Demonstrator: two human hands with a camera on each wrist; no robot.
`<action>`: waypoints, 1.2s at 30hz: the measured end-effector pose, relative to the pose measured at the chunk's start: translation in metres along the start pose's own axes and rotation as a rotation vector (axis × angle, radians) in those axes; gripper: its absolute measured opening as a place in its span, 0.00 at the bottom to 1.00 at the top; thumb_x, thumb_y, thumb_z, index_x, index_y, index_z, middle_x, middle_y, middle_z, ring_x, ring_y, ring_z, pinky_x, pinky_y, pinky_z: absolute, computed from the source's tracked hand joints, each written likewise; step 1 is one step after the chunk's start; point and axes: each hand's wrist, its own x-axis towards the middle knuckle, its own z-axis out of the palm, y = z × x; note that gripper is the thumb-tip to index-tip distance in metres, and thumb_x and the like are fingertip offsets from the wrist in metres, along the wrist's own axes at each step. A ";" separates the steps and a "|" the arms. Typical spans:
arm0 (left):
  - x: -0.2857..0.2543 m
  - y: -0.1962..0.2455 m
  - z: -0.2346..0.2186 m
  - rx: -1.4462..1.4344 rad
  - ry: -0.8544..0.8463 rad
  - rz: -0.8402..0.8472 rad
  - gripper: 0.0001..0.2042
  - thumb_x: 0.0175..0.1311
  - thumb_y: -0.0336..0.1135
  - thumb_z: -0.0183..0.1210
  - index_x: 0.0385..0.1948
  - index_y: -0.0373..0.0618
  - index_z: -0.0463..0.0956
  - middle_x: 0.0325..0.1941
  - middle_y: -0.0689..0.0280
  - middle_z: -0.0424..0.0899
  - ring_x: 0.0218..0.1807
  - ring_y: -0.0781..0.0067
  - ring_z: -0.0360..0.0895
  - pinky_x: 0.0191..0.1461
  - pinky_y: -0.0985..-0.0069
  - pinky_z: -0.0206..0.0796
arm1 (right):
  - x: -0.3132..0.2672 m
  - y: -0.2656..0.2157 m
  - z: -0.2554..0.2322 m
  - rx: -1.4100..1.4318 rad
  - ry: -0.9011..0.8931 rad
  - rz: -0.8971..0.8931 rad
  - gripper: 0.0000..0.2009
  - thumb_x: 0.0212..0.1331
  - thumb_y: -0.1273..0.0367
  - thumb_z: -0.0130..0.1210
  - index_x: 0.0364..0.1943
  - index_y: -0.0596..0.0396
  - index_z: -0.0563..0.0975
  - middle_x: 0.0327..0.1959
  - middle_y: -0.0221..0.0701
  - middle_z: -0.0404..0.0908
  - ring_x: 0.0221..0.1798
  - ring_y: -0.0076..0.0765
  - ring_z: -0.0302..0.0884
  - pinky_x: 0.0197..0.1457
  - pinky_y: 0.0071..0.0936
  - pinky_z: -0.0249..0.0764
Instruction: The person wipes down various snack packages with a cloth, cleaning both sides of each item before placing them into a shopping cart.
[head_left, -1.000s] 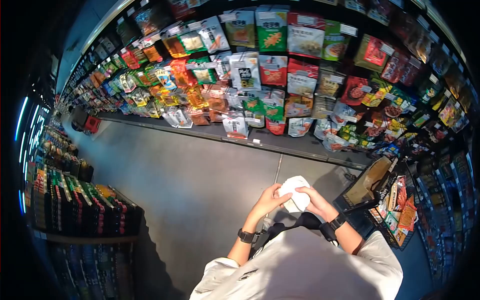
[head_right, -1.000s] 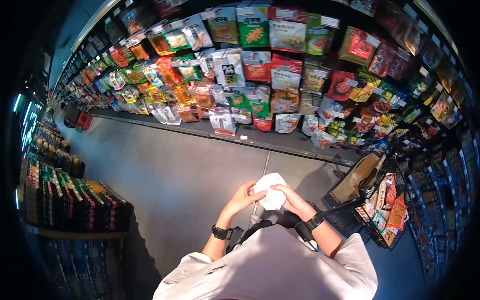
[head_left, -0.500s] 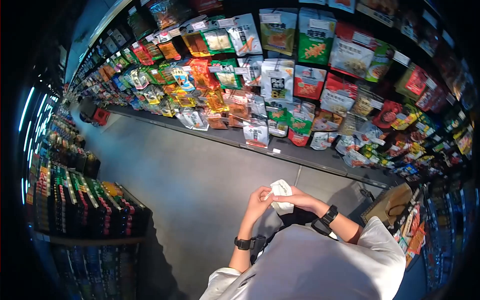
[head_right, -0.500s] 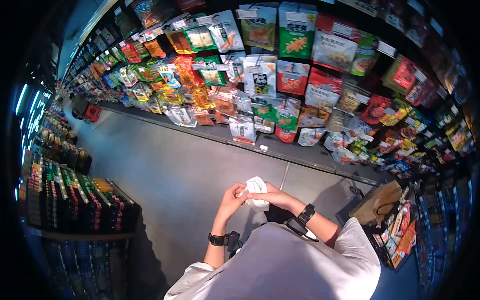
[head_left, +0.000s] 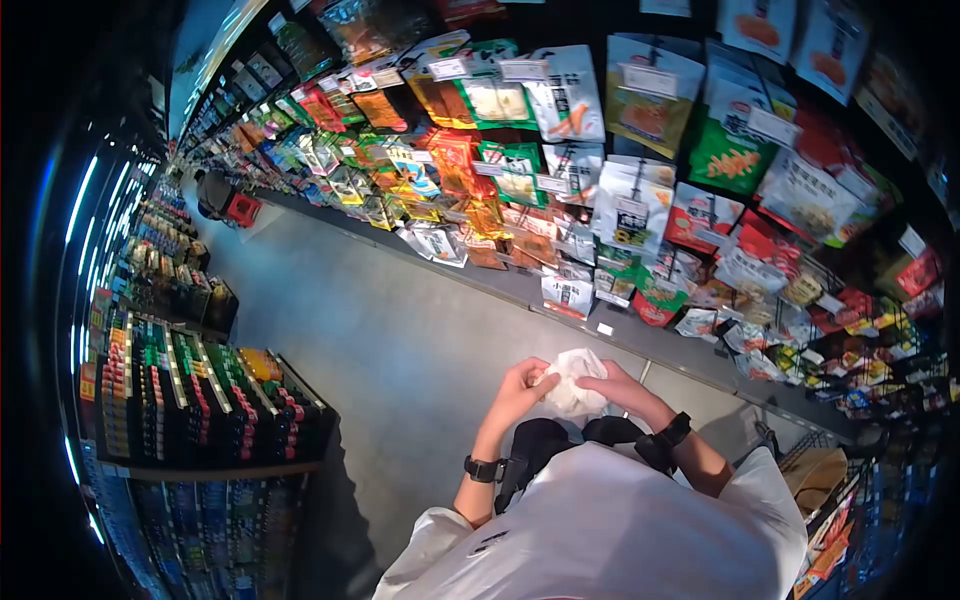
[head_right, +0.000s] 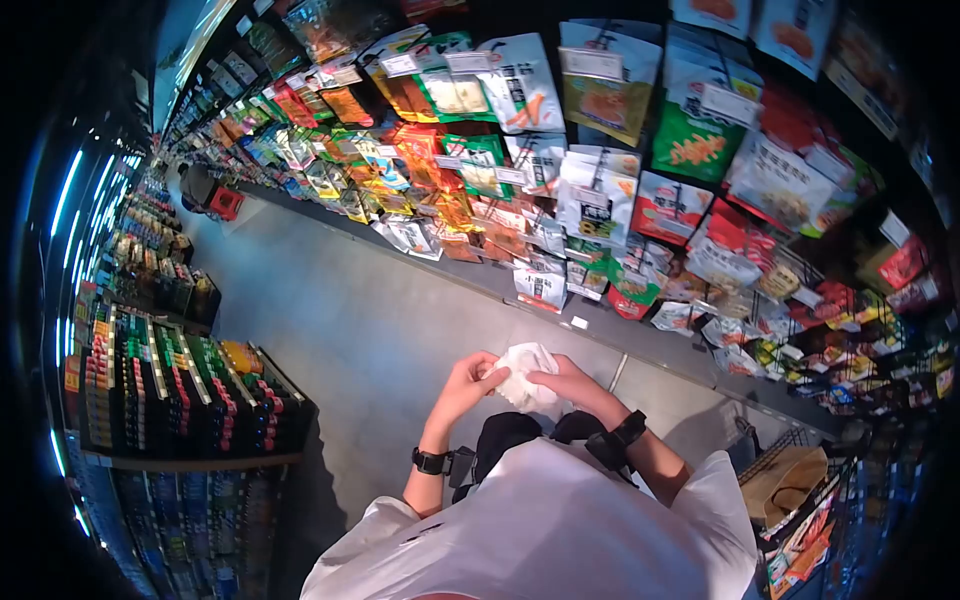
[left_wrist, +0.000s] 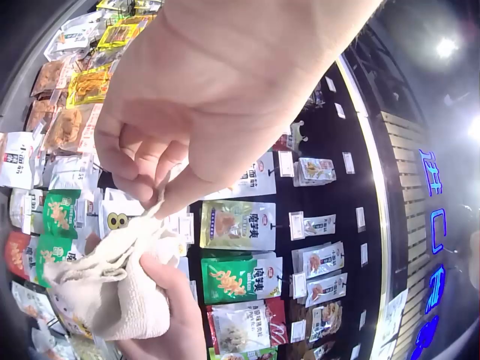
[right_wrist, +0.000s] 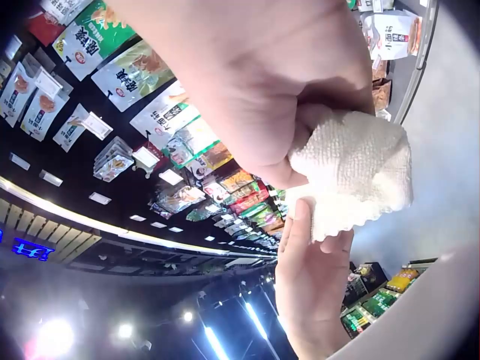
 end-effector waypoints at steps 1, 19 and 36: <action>0.007 -0.001 -0.007 -0.025 -0.003 0.009 0.09 0.67 0.35 0.65 0.41 0.41 0.79 0.27 0.76 0.79 0.28 0.89 0.70 0.30 0.85 0.62 | 0.007 -0.001 0.002 0.020 0.007 0.008 0.18 0.66 0.68 0.58 0.58 0.60 0.75 0.50 0.29 0.82 0.49 0.24 0.81 0.53 0.25 0.76; 0.057 -0.005 -0.307 -0.178 -0.011 0.124 0.05 0.68 0.31 0.63 0.37 0.41 0.78 0.28 0.78 0.76 0.30 0.91 0.68 0.32 0.86 0.61 | 0.269 -0.035 0.186 -0.288 0.058 0.083 0.18 0.66 0.66 0.57 0.56 0.59 0.76 0.48 0.28 0.81 0.49 0.22 0.77 0.52 0.25 0.74; 0.192 0.005 -0.519 -0.241 0.235 0.045 0.15 0.71 0.42 0.58 0.44 0.39 0.83 0.35 0.67 0.85 0.33 0.80 0.79 0.38 0.81 0.68 | 0.518 -0.091 0.181 -0.278 0.226 -0.243 0.18 0.73 0.61 0.51 0.59 0.58 0.76 0.48 0.26 0.82 0.47 0.20 0.77 0.52 0.24 0.74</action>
